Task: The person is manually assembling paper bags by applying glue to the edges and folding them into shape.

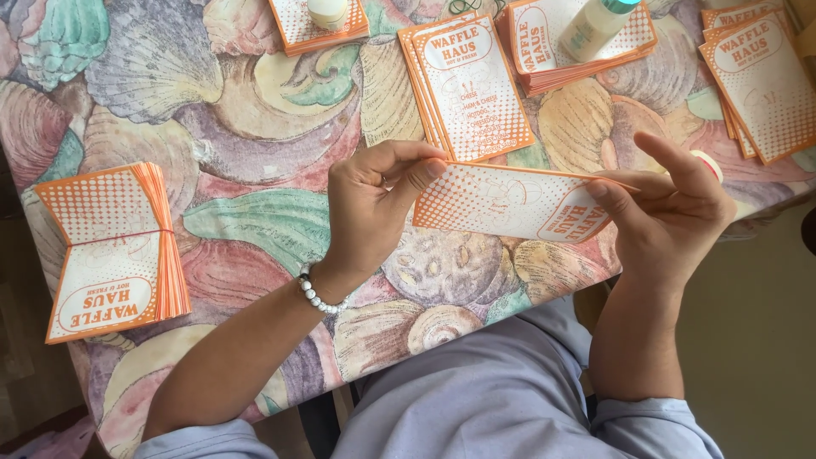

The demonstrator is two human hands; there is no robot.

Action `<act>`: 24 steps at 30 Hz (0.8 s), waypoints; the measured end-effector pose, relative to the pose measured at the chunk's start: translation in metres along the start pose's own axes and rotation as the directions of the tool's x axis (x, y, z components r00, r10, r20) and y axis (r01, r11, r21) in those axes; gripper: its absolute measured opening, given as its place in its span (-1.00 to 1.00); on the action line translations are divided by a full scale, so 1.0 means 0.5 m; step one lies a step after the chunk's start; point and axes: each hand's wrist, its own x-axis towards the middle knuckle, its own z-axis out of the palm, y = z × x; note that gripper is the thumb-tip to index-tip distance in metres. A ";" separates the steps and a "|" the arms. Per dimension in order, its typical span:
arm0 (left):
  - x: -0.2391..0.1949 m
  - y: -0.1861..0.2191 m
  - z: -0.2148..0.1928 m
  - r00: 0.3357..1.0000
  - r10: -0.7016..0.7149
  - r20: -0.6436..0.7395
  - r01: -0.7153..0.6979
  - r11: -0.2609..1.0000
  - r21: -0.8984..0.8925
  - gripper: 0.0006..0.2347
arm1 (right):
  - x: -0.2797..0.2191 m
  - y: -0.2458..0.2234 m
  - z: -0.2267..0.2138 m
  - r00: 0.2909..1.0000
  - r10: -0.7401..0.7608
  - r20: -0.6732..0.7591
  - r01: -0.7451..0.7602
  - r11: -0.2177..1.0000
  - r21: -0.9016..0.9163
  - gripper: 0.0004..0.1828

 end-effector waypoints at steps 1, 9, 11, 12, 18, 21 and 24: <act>0.000 0.002 0.000 1.000 -0.001 -0.001 0.001 1.000 0.001 -0.90 | 0.001 -0.001 0.000 1.000 0.001 0.001 -0.001 1.000 0.001 -0.44; -0.004 -0.004 0.004 0.996 0.084 -0.016 -0.080 0.981 0.175 -0.92 | 0.036 -0.059 0.019 0.943 -0.246 0.222 0.316 0.869 -0.380 -0.64; -0.005 -0.008 0.002 0.991 0.134 -0.002 -0.131 0.970 0.203 -0.92 | 0.053 -0.087 0.051 0.888 -0.318 0.331 0.445 0.777 -0.445 -0.54; -0.004 -0.010 0.001 0.983 0.184 0.015 -0.183 0.956 0.230 -0.91 | 0.062 -0.101 0.066 0.818 -0.369 0.442 0.564 0.666 -0.488 -0.40; -0.001 0.015 0.000 0.965 0.227 0.129 -0.249 0.951 0.185 -0.93 | 0.095 -0.142 0.167 0.683 -0.341 0.646 0.653 0.681 -0.331 -0.88; 0.005 0.022 -0.006 0.965 0.229 0.127 -0.251 0.947 0.199 -0.93 | 0.102 -0.147 0.162 0.676 -0.341 0.653 0.659 0.676 -0.330 -0.89; 0.004 0.018 -0.005 0.973 0.199 0.120 -0.219 0.958 0.186 -0.93 | 0.108 -0.160 0.150 0.680 -0.345 0.647 0.638 0.714 -0.289 -0.83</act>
